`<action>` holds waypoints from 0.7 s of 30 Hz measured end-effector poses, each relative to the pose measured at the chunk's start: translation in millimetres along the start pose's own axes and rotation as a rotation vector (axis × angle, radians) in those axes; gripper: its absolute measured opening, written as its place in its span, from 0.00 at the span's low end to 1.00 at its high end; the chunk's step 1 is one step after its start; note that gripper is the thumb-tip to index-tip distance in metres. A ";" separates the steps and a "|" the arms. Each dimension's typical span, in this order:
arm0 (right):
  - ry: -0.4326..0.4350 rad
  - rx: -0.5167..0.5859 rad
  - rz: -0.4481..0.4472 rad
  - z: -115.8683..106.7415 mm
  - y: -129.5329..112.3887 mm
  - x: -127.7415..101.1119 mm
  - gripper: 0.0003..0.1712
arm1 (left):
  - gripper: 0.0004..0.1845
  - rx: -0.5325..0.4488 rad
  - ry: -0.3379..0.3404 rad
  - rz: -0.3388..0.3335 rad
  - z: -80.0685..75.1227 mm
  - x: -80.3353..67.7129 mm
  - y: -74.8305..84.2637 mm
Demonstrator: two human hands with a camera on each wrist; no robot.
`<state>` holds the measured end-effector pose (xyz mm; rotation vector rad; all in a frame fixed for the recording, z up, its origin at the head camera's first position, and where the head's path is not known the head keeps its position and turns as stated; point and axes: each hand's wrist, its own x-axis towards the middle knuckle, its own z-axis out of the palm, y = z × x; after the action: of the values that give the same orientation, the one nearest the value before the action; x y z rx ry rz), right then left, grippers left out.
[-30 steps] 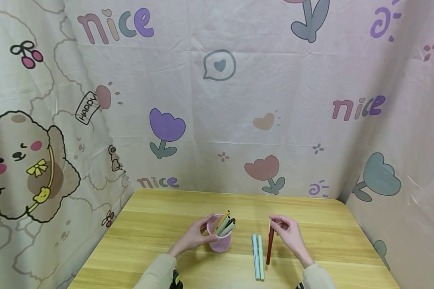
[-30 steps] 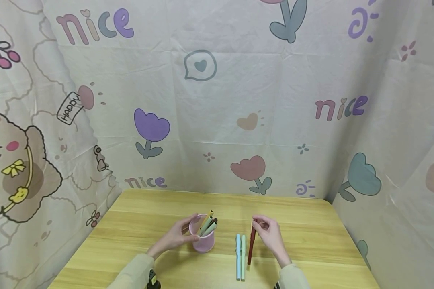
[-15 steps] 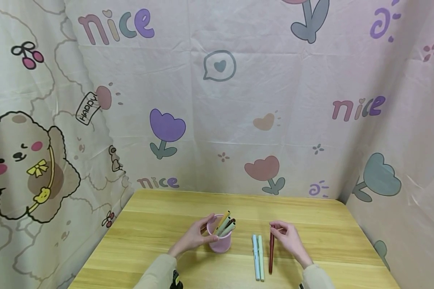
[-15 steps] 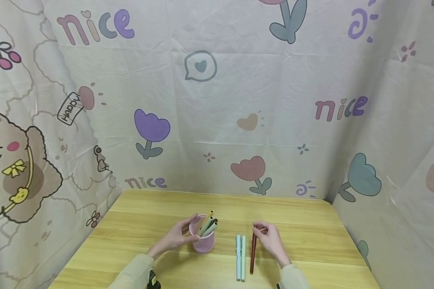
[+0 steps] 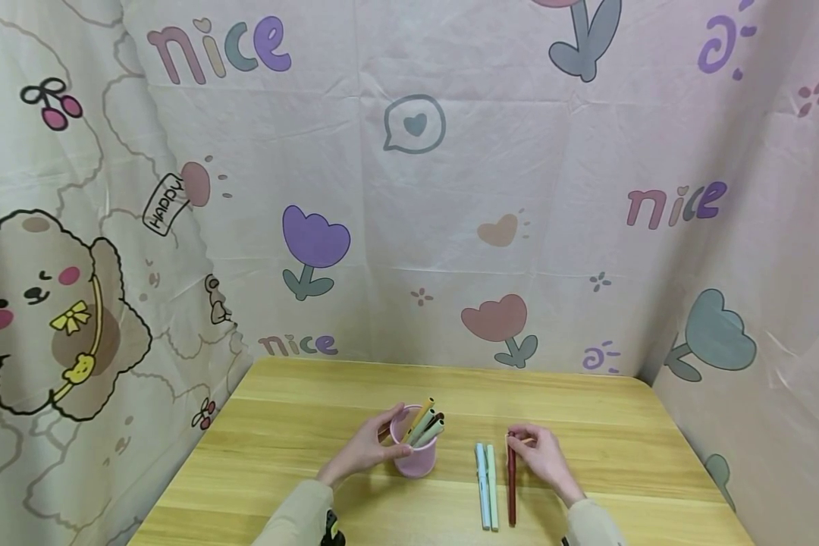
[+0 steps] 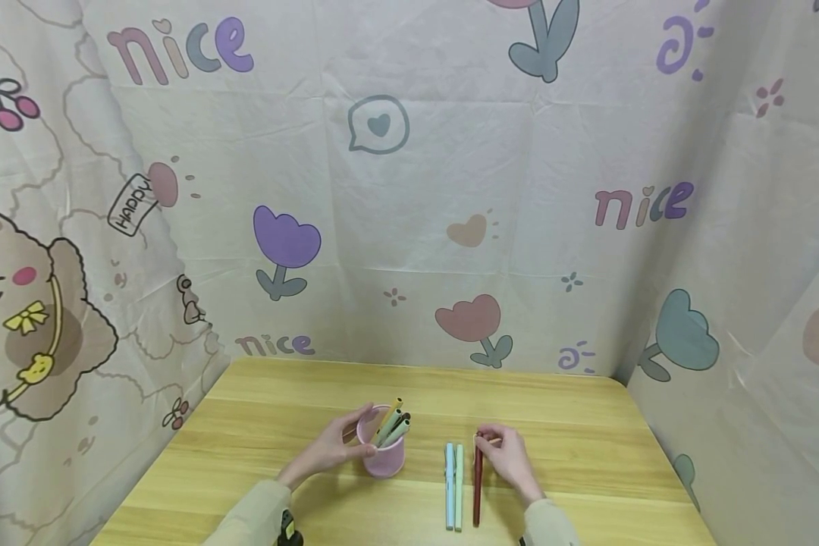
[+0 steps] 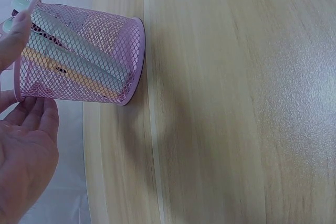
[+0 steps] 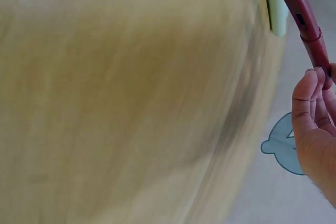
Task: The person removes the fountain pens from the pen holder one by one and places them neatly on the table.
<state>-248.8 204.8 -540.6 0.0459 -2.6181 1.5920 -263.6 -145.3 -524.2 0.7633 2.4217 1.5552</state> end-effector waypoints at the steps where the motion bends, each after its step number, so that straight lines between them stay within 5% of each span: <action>1: -0.005 0.000 0.001 0.4 -0.1 0.2 0.17 | 0.49 0.000 0.000 0.000 0.0 0.0 -0.1; 21: -0.146 0.019 0.014 5.0 11.9 7.3 0.15 | 0.49 0.001 0.000 0.003 -0.3 -0.7 0.1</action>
<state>-257.2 205.9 -552.9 0.1511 -2.7163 1.6791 -263.1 -145.8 -524.0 0.7670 2.4222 1.5552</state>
